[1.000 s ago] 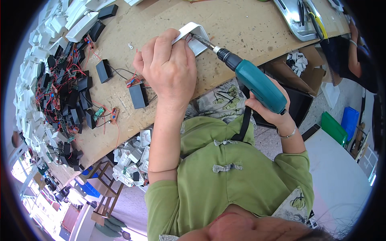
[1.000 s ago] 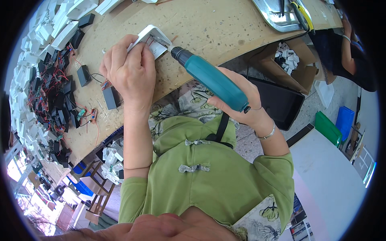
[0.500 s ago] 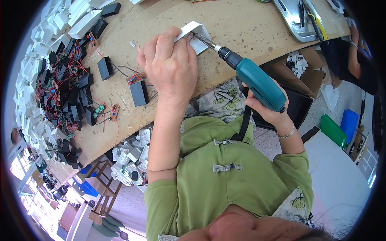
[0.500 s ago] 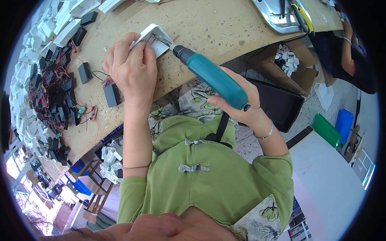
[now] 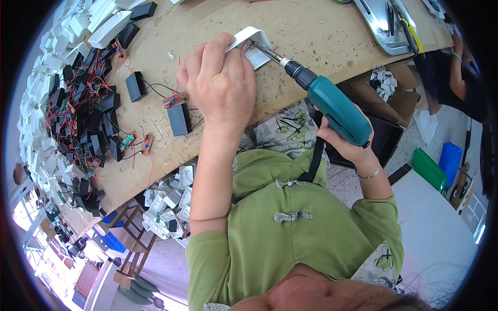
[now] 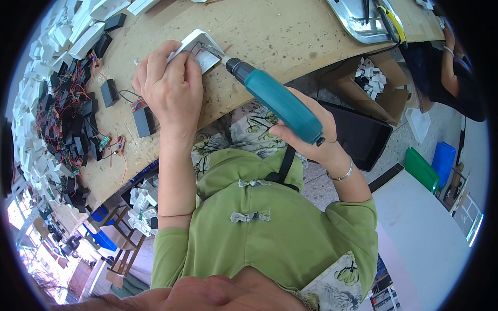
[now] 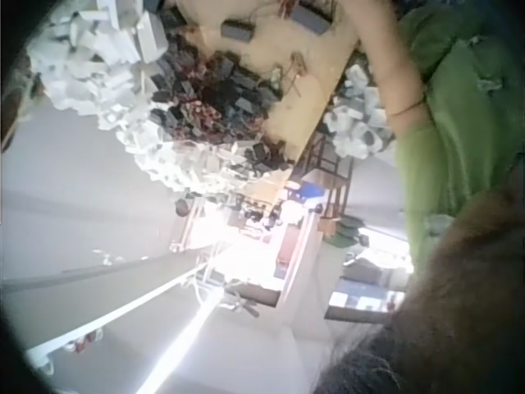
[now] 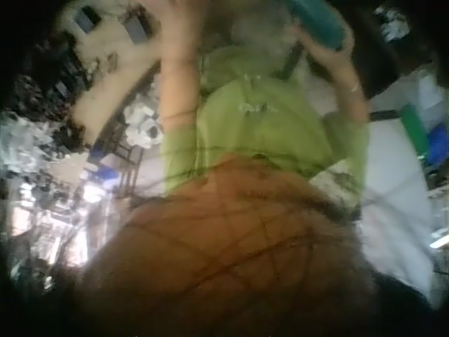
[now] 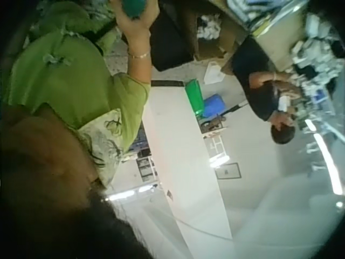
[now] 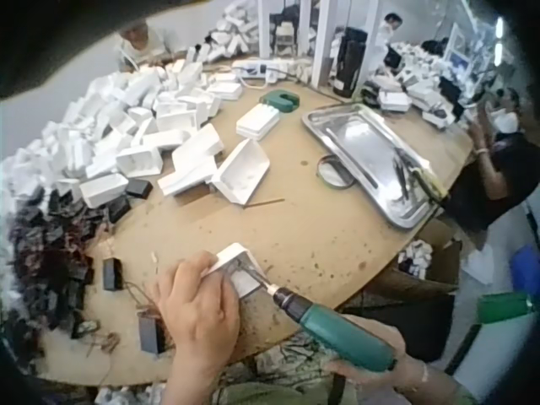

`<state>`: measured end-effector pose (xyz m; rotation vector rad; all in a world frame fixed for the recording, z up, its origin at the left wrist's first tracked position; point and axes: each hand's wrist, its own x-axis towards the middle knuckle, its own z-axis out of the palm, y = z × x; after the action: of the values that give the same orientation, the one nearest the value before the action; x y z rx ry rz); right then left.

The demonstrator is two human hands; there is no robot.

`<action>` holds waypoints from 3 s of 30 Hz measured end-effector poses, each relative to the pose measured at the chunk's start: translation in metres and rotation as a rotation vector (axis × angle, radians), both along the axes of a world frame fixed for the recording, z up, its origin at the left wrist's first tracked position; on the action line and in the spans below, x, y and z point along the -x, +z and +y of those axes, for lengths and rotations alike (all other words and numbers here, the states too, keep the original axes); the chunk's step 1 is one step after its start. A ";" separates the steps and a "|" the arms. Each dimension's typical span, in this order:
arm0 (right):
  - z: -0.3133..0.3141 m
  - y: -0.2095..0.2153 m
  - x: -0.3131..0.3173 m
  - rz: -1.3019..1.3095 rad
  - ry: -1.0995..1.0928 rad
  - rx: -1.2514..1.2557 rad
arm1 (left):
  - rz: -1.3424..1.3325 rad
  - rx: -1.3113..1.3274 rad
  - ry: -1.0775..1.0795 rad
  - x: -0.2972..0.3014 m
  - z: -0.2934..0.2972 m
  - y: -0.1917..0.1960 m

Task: The person assembles electronics by placing wired circuit components into plastic casings and soldering them with a soldering gun.

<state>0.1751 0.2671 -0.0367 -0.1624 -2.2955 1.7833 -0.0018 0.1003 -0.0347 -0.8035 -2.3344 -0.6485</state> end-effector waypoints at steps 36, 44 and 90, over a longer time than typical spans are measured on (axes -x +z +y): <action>-0.002 -0.006 -0.004 -0.009 -0.028 -0.050 | 0.004 -0.002 -0.002 0.001 -0.001 0.000; -0.003 -0.001 -0.003 -0.006 -0.014 -0.095 | -0.017 0.006 0.003 -0.001 -0.001 0.001; -0.004 -0.001 -0.020 -0.063 -0.018 0.050 | -0.023 -0.036 -0.002 0.003 -0.002 0.000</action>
<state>0.1949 0.2635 -0.0375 -0.2505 -2.2859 1.8527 -0.0052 0.0985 -0.0347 -0.7860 -2.3362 -0.7024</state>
